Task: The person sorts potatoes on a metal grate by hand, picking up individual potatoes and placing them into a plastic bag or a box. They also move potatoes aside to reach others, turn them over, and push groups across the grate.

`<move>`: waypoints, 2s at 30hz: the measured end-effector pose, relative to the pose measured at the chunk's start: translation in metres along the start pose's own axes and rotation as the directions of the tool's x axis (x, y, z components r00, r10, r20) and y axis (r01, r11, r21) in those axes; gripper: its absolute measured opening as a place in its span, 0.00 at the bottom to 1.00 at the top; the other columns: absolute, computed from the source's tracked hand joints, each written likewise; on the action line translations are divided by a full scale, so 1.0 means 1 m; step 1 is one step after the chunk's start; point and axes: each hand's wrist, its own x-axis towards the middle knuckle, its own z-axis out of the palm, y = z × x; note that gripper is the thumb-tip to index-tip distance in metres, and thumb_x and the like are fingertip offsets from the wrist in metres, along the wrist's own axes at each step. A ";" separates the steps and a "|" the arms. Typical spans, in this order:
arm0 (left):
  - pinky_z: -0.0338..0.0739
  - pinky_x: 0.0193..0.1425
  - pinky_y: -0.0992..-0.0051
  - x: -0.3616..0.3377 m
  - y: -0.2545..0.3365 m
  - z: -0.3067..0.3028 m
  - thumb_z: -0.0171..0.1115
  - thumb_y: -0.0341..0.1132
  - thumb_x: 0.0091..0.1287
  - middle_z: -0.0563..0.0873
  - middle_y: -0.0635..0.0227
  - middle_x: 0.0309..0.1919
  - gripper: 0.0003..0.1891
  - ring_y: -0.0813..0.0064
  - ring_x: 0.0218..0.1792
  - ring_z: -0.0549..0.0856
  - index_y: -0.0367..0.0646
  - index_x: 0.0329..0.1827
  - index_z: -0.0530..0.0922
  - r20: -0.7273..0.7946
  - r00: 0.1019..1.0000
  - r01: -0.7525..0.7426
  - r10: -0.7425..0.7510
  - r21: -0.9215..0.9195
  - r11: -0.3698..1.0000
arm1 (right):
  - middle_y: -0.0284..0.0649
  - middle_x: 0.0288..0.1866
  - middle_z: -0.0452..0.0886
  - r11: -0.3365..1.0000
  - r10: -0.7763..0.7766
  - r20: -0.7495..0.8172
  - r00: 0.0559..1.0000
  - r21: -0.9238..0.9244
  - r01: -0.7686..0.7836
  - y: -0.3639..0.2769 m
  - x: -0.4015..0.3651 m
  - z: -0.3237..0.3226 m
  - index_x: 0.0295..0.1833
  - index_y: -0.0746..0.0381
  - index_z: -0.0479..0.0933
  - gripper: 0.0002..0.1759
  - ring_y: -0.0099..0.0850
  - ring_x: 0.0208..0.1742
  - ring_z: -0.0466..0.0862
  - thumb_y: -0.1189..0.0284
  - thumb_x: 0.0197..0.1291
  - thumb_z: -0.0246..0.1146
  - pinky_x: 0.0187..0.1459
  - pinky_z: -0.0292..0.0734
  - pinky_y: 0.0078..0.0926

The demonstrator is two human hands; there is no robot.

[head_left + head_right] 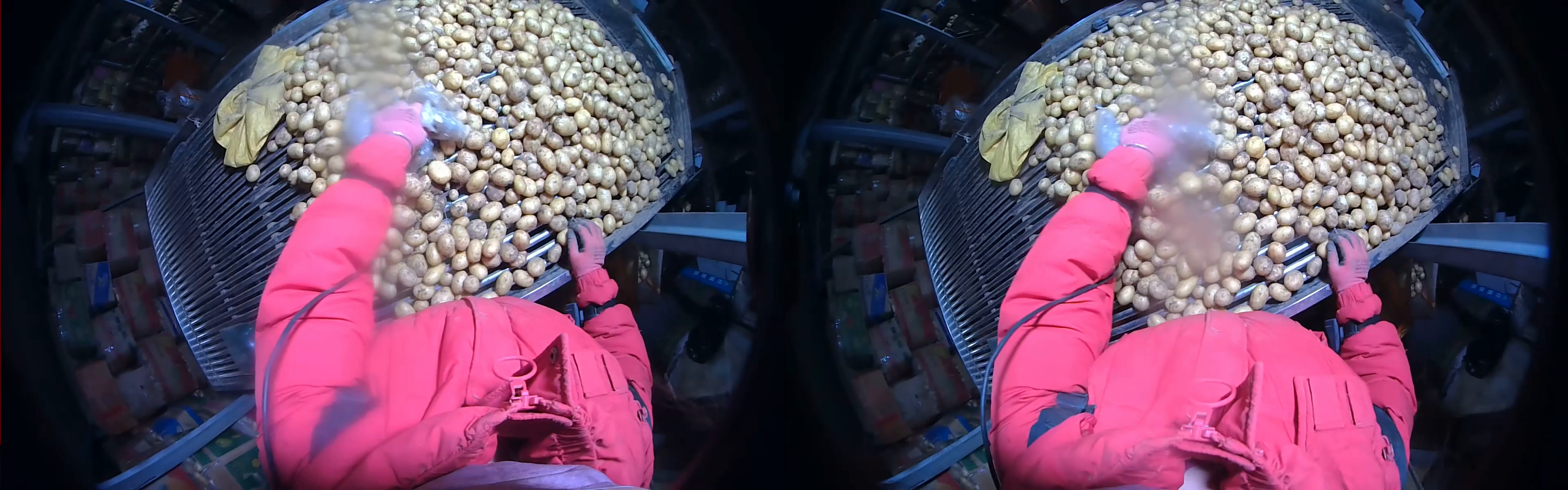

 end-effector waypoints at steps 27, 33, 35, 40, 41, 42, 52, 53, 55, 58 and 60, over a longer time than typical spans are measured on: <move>0.71 0.59 0.58 -0.335 -0.133 0.178 0.71 0.35 0.50 0.79 0.52 0.52 0.23 0.50 0.55 0.77 0.41 0.51 0.80 -0.485 0.425 0.348 -0.764 -0.692 0.632 | 0.37 0.51 0.82 0.537 -0.064 0.433 0.899 0.774 -0.335 -0.159 0.238 0.111 0.61 0.64 0.74 0.24 0.26 0.52 0.80 0.66 0.62 0.66 0.50 0.75 0.20; 0.71 0.59 0.60 -0.367 -0.102 0.209 0.71 0.32 0.51 0.79 0.54 0.53 0.25 0.52 0.54 0.77 0.40 0.55 0.78 -0.382 0.453 0.334 -0.806 -0.765 0.551 | 0.39 0.56 0.79 0.112 -0.109 0.598 0.794 0.801 -0.588 -0.159 0.213 0.048 0.67 0.65 0.67 0.28 0.27 0.54 0.80 0.71 0.64 0.63 0.47 0.76 0.18; 0.71 0.60 0.60 -0.364 -0.090 0.204 0.71 0.32 0.52 0.79 0.53 0.53 0.26 0.52 0.54 0.77 0.39 0.55 0.77 -0.406 0.493 0.347 -0.770 -0.720 0.602 | 0.38 0.55 0.80 0.005 -0.125 0.615 0.779 0.785 -0.619 -0.160 0.194 0.021 0.66 0.64 0.68 0.27 0.28 0.56 0.79 0.66 0.64 0.63 0.53 0.76 0.25; 0.72 0.59 0.64 -0.340 -0.040 0.185 0.69 0.30 0.54 0.80 0.55 0.53 0.22 0.54 0.53 0.80 0.37 0.53 0.78 -0.433 0.615 0.269 -0.659 -0.670 0.692 | 0.37 0.48 0.82 -0.040 -0.190 0.532 0.825 0.836 -0.548 -0.116 0.106 0.009 0.62 0.62 0.72 0.24 0.29 0.45 0.82 0.59 0.66 0.61 0.39 0.78 0.25; 0.70 0.63 0.62 -0.337 -0.028 0.187 0.67 0.30 0.54 0.77 0.49 0.57 0.25 0.50 0.57 0.77 0.36 0.57 0.75 -0.269 0.693 0.294 -0.669 -0.742 0.602 | 0.37 0.47 0.82 -0.057 -0.121 0.585 0.802 0.802 -0.594 -0.109 0.083 0.002 0.61 0.61 0.72 0.24 0.29 0.45 0.82 0.58 0.66 0.60 0.38 0.78 0.25; 0.70 0.63 0.62 -0.336 -0.015 0.195 0.67 0.30 0.54 0.77 0.49 0.57 0.25 0.50 0.57 0.77 0.36 0.57 0.75 -0.263 0.740 0.263 -0.619 -0.734 0.626 | 0.36 0.46 0.83 -0.336 -0.067 0.767 0.638 0.584 -0.739 -0.112 0.060 -0.019 0.61 0.61 0.72 0.24 0.29 0.45 0.82 0.57 0.66 0.60 0.38 0.78 0.25; 0.62 0.70 0.59 -0.335 0.000 0.239 0.64 0.31 0.53 0.68 0.40 0.62 0.33 0.42 0.63 0.69 0.29 0.64 0.67 -0.287 0.721 0.342 -0.631 -0.644 0.684 | 0.43 0.42 0.80 -0.478 0.684 0.512 0.520 0.853 -0.210 0.120 -0.128 -0.077 0.51 0.65 0.73 0.20 0.35 0.40 0.79 0.58 0.68 0.52 0.41 0.78 0.30; 0.62 0.69 0.58 -0.334 0.003 0.232 0.64 0.30 0.54 0.69 0.41 0.60 0.32 0.42 0.62 0.69 0.29 0.63 0.67 -0.266 0.719 0.372 -0.642 -0.633 0.679 | 0.44 0.42 0.81 -0.546 0.742 0.509 0.436 0.836 -0.047 0.158 -0.150 -0.082 0.52 0.65 0.72 0.22 0.37 0.42 0.80 0.56 0.69 0.51 0.43 0.80 0.32; 0.63 0.68 0.58 -0.328 0.003 0.230 0.64 0.30 0.54 0.70 0.41 0.59 0.31 0.42 0.61 0.70 0.29 0.63 0.67 -0.258 0.714 0.392 -0.651 -0.623 0.677 | 0.46 0.44 0.82 -0.577 0.805 0.508 0.305 0.790 0.208 0.214 -0.187 -0.078 0.53 0.66 0.72 0.26 0.39 0.44 0.82 0.53 0.69 0.49 0.46 0.83 0.35; 0.63 0.67 0.57 -0.327 0.000 0.242 0.64 0.30 0.54 0.71 0.42 0.56 0.29 0.42 0.59 0.71 0.29 0.60 0.70 -0.354 0.679 0.331 -0.644 -0.635 0.698 | 0.43 0.33 0.80 -0.442 0.866 0.476 0.157 0.873 -0.208 0.218 -0.201 -0.044 0.44 0.61 0.73 0.17 0.37 0.30 0.82 0.58 0.69 0.52 0.34 0.82 0.30; 0.63 0.67 0.58 -0.328 0.004 0.240 0.64 0.29 0.54 0.72 0.42 0.55 0.26 0.43 0.59 0.71 0.29 0.57 0.72 -0.307 0.653 0.347 -0.692 -0.692 0.634 | 0.41 0.29 0.79 -0.532 0.762 0.601 0.241 0.793 -0.298 0.179 -0.183 -0.031 0.43 0.61 0.73 0.16 0.34 0.26 0.80 0.58 0.68 0.54 0.29 0.80 0.29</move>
